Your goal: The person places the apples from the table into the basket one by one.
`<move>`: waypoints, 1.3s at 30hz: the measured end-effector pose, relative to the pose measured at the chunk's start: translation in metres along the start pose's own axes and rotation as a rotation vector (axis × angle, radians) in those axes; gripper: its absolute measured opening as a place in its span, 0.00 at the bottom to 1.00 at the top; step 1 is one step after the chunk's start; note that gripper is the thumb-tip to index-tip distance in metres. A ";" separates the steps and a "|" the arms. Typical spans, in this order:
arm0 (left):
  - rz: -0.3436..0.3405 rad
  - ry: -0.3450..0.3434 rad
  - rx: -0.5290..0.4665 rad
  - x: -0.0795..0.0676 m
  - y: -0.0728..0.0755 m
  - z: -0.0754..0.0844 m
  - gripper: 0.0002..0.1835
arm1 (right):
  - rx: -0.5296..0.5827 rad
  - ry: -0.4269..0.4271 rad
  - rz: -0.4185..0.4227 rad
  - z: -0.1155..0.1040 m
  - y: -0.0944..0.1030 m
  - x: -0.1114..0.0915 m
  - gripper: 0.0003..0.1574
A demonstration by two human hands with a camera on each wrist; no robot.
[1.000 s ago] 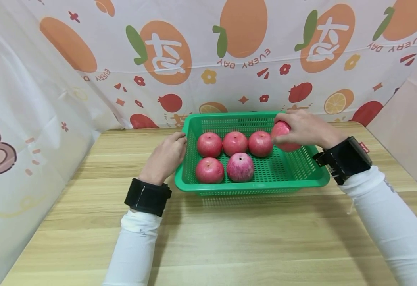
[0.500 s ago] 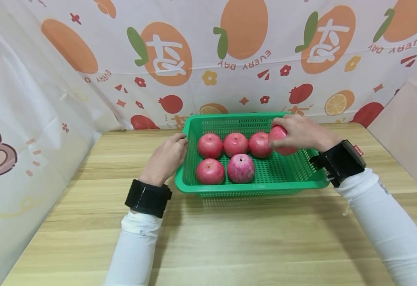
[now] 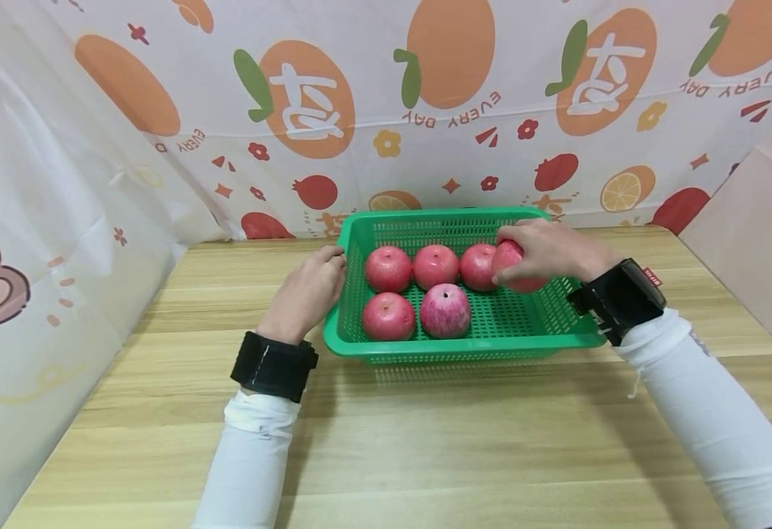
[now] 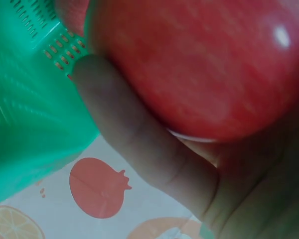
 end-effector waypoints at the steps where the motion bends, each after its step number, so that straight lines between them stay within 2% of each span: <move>1: 0.001 0.000 0.000 0.000 0.000 0.000 0.14 | -0.003 -0.005 -0.003 0.000 -0.001 0.001 0.35; 20: 0.004 -0.001 0.009 0.000 0.000 0.000 0.15 | -0.018 -0.030 -0.073 -0.003 -0.019 0.004 0.44; 28: 0.005 -0.004 0.015 0.000 0.000 0.000 0.14 | -0.017 -0.032 -0.115 -0.003 -0.025 0.007 0.41; 36: 0.006 -0.007 0.016 0.000 0.001 0.001 0.14 | -0.030 -0.024 -0.135 -0.005 -0.029 0.009 0.42; 39: 0.007 -0.010 0.020 0.000 0.001 0.001 0.14 | -0.046 -0.018 -0.157 -0.006 -0.033 0.010 0.38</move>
Point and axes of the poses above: each hand's wrist, its own x-axis towards the middle knuckle, its own y-axis out of the back of the hand, z = x × y, the point moved 9 cm from there along x, towards the middle knuckle, and after that the axes turned 11 degrees about -y, right-handed, at the moved point
